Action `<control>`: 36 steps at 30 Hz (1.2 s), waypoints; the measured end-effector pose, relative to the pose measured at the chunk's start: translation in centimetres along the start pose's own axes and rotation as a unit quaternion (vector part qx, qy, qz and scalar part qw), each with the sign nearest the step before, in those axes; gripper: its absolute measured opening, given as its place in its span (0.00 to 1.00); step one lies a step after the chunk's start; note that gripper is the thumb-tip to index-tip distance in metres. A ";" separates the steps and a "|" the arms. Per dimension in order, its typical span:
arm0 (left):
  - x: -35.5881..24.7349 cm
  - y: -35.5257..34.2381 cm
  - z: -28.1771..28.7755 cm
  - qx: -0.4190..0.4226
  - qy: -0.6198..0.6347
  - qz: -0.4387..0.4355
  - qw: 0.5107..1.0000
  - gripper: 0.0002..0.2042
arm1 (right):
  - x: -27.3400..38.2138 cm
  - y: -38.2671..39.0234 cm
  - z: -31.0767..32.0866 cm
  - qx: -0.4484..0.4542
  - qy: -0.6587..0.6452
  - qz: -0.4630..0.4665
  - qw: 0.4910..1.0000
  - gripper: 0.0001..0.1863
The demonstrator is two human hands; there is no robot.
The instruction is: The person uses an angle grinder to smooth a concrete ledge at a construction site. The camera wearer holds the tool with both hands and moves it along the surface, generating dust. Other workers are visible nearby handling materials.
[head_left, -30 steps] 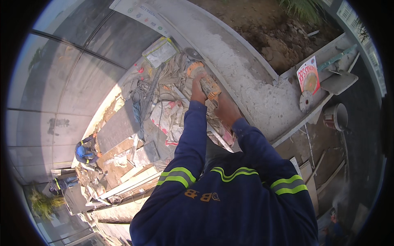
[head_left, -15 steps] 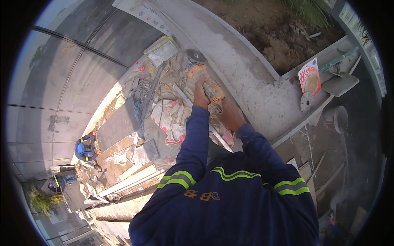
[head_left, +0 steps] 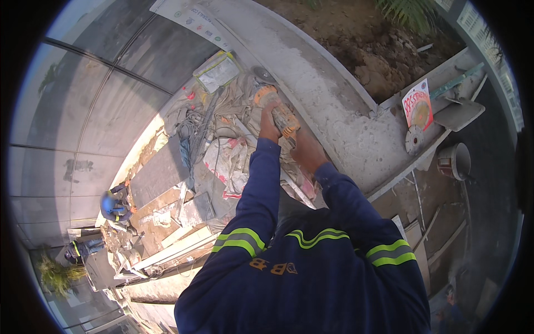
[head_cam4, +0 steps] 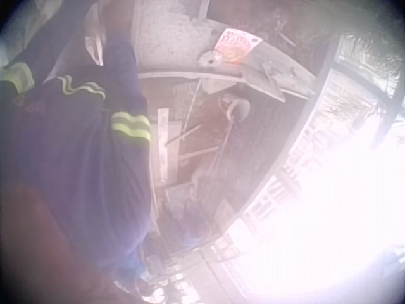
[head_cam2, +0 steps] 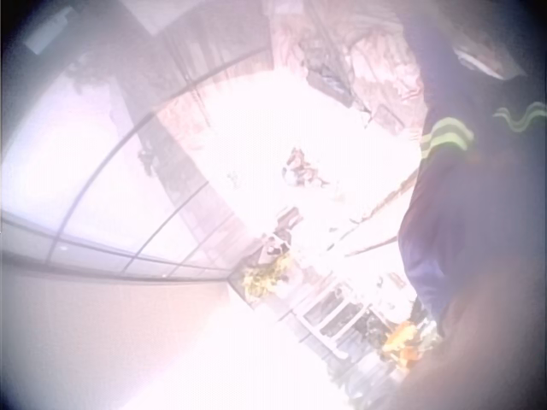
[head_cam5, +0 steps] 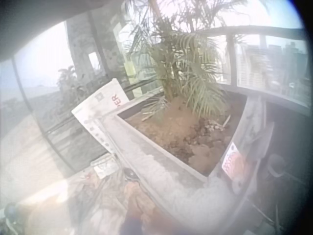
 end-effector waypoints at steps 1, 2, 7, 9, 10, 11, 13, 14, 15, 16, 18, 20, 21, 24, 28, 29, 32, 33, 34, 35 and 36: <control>0.0 0.0 0.1 -0.001 0.003 -0.001 1.000 0.14 | -0.1 0.0 -0.1 -0.004 0.006 0.006 1.000 0.19; 0.0 0.2 -0.1 0.006 0.004 -0.007 1.000 0.14 | -0.2 0.1 -0.1 -0.009 0.007 0.015 1.000 0.20; 0.4 1.7 -1.0 0.019 -0.021 -0.043 0.999 0.14 | -0.8 1.0 -0.3 -0.016 0.021 0.004 1.000 0.20; 0.3 2.0 -0.8 0.014 -0.029 -0.049 0.998 0.14 | -0.7 1.3 -0.4 -0.017 0.021 0.011 1.000 0.20; 0.3 2.2 -0.8 0.012 -0.034 -0.052 0.998 0.14 | -0.7 1.5 -0.4 -0.017 0.021 0.014 1.000 0.20; 0.4 2.3 -0.7 0.009 -0.030 -0.050 0.998 0.14 | -0.4 1.7 -0.3 -0.013 0.021 0.010 1.000 0.20; 0.4 2.5 -0.6 0.004 -0.023 -0.044 0.999 0.14 | 0.1 2.2 0.1 -0.006 0.020 0.001 1.000 0.19; 0.5 2.6 -0.8 0.007 -0.022 -0.039 0.999 0.14 | 0.1 2.4 0.2 -0.007 0.021 0.001 1.000 0.19; 0.6 2.7 -1.0 0.011 -0.021 -0.034 0.999 0.14 | 0.1 2.5 0.2 -0.007 0.021 0.000 1.000 0.19; 0.7 2.7 -1.2 0.015 -0.020 -0.030 0.999 0.14 | 0.1 2.5 0.3 -0.008 0.021 -0.001 1.000 0.18; 0.8 2.6 -1.0 0.015 -0.014 -0.028 0.999 0.14 | 0.0 2.5 0.2 -0.009 0.021 0.004 1.000 0.18; 0.8 2.6 -0.8 0.015 -0.009 -0.026 1.000 0.14 | 0.0 2.6 0.2 -0.009 0.020 0.006 1.000 0.18; 0.8 2.6 -0.8 0.014 -0.007 -0.025 1.000 0.14 | 0.1 2.7 0.2 -0.009 0.019 0.006 1.000 0.18; 1.0 3.0 -1.0 0.014 -0.010 -0.025 1.000 0.14 | -0.3 2.7 0.0 0.012 0.000 -0.016 1.000 0.20; 0.9 3.4 -1.2 0.028 -0.030 -0.049 0.998 0.14 | -0.3 3.1 0.0 0.023 -0.006 -0.031 0.999 0.21; 1.1 3.3 -1.1 0.024 -0.023 -0.041 0.999 0.14 | -0.2 3.2 0.0 0.012 0.005 -0.018 1.000 0.20; 1.3 3.2 -0.9 0.015 -0.009 -0.028 0.999 0.14 | -0.3 3.1 -0.1 -0.007 0.025 0.007 1.000 0.18; 1.3 3.1 -1.0 0.015 -0.010 -0.029 0.999 0.14 | -0.5 3.0 -0.2 -0.006 0.024 0.005 1.000 0.18; 1.3 3.0 -1.1 0.015 -0.010 -0.030 0.999 0.15 | -0.7 2.8 -0.2 -0.005 0.023 0.004 1.000 0.18; 1.2 2.9 -0.9 0.023 -0.014 -0.030 0.999 0.15 | -0.6 2.7 -0.2 0.001 0.013 -0.003 1.000 0.19; 1.0 2.7 -0.8 0.030 -0.018 -0.030 0.999 0.15 | -0.6 2.5 -0.1 0.007 0.002 -0.009 1.000 0.20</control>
Point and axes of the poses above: each hand's wrist, its own y-axis away from the middle knuckle, its own z-axis out of the back of the hand, x = y × z, the point moved 7 cm from there along -y, towards the middle knuckle, and after that the axes turned 14 degrees about x, right-handed, at the moved point
